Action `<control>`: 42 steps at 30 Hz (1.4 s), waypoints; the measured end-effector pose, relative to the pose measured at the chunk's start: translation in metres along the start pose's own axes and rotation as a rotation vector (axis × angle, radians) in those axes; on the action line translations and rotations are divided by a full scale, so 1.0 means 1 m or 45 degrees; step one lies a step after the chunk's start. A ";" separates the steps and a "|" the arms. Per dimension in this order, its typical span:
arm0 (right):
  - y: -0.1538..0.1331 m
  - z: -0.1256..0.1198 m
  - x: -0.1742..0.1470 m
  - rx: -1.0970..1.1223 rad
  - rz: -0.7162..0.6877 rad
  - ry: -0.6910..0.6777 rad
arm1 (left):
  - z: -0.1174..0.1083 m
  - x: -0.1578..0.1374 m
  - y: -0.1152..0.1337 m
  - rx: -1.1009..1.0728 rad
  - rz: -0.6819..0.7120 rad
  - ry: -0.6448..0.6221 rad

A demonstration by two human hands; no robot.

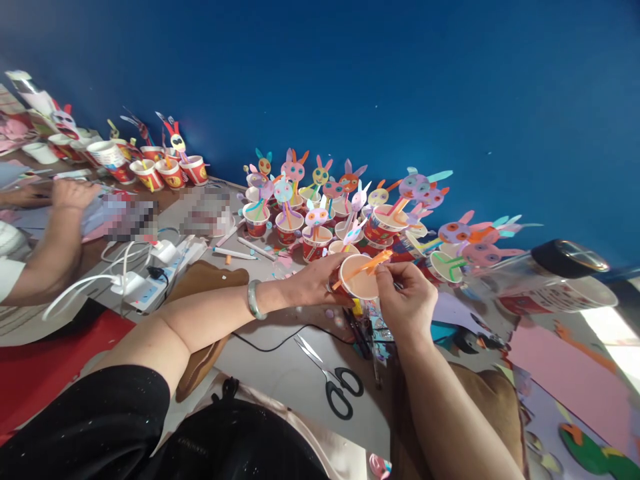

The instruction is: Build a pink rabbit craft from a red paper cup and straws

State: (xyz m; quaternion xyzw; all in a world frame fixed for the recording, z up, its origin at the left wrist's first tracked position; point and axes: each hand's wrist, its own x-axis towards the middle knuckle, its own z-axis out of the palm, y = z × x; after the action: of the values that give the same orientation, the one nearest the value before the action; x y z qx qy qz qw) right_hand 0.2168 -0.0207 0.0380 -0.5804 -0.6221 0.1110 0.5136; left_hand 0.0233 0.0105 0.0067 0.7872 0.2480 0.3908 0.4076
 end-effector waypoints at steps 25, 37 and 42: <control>0.006 0.004 -0.003 0.176 0.035 -0.057 | -0.008 0.002 0.007 -0.612 -0.236 0.135; 0.003 0.013 -0.011 0.306 0.122 -0.753 | -0.015 0.010 0.001 -0.935 -0.305 0.328; -0.004 0.021 -0.019 0.390 0.211 -0.774 | -0.012 0.008 0.005 -0.891 -0.271 0.275</control>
State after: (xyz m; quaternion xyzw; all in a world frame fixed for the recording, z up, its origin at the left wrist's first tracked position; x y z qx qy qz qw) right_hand 0.1944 -0.0284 0.0218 -0.4856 -0.6736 0.4121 0.3750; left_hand 0.0184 0.0189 0.0190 0.5244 0.2214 0.4880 0.6617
